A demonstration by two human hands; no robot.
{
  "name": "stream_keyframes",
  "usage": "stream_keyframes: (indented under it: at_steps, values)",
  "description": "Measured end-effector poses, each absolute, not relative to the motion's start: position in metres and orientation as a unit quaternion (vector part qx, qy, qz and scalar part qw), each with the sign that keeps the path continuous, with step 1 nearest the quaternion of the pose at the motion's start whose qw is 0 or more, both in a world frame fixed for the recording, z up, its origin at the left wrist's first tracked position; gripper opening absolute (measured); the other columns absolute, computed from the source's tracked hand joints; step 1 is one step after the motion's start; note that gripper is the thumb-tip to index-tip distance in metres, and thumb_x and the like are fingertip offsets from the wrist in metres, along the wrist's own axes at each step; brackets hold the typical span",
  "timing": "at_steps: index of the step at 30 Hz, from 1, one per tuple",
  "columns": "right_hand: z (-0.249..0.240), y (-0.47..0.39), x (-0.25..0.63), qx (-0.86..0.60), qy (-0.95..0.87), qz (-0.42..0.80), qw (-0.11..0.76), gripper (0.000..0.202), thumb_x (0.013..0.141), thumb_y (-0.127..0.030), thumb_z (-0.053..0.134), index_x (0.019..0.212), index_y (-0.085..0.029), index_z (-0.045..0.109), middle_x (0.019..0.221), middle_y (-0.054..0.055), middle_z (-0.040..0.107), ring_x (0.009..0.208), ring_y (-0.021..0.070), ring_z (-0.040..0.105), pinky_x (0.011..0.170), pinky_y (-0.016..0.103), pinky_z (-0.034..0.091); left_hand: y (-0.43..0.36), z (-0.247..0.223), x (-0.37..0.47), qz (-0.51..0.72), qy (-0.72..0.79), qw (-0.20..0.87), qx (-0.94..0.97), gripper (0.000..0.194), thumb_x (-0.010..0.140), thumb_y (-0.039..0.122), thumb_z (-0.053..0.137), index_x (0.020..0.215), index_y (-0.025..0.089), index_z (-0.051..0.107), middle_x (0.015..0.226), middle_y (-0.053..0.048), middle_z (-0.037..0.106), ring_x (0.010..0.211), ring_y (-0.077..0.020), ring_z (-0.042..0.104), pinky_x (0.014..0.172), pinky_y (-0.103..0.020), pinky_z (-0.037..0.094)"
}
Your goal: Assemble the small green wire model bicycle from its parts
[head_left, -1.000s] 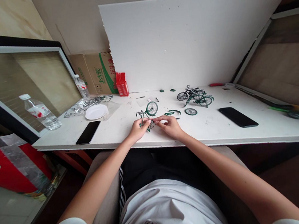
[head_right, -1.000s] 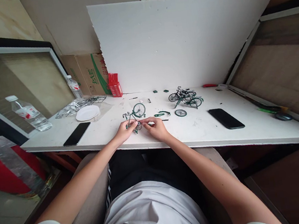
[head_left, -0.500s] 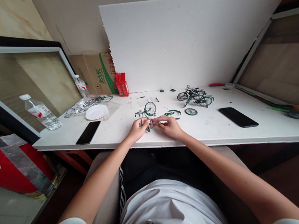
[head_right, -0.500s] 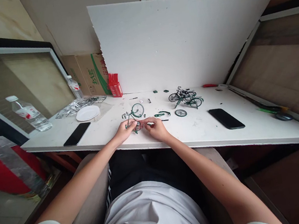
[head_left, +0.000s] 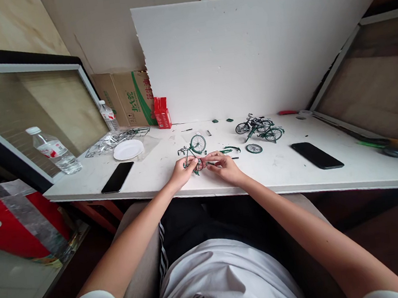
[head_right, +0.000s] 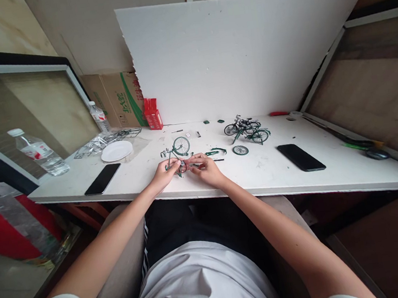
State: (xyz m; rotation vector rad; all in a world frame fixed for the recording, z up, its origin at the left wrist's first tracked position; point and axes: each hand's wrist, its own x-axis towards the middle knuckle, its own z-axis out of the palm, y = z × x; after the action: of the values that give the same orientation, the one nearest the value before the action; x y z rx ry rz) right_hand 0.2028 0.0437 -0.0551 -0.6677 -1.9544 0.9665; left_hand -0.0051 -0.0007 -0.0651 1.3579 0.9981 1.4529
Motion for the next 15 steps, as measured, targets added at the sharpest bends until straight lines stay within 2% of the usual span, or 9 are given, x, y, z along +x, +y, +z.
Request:
stream_keyframes:
  at_steps: [15]
  values:
    - [-0.0605,0.0489,0.2032,-0.252,-0.753,0.435,0.425,0.021,0.09,-0.037,0.076,0.107,-0.027,0.085,0.125,0.01,0.073,0.121,0.0273,0.069,0.101,0.042,0.058,-0.0012,-0.0638,-0.0049,0.586,0.409,0.403,0.571,0.053,0.089,0.059,0.077,0.114,0.013,0.073,0.111,-0.017,0.078,0.098,-0.027,0.078,0.094,-0.041,0.06]
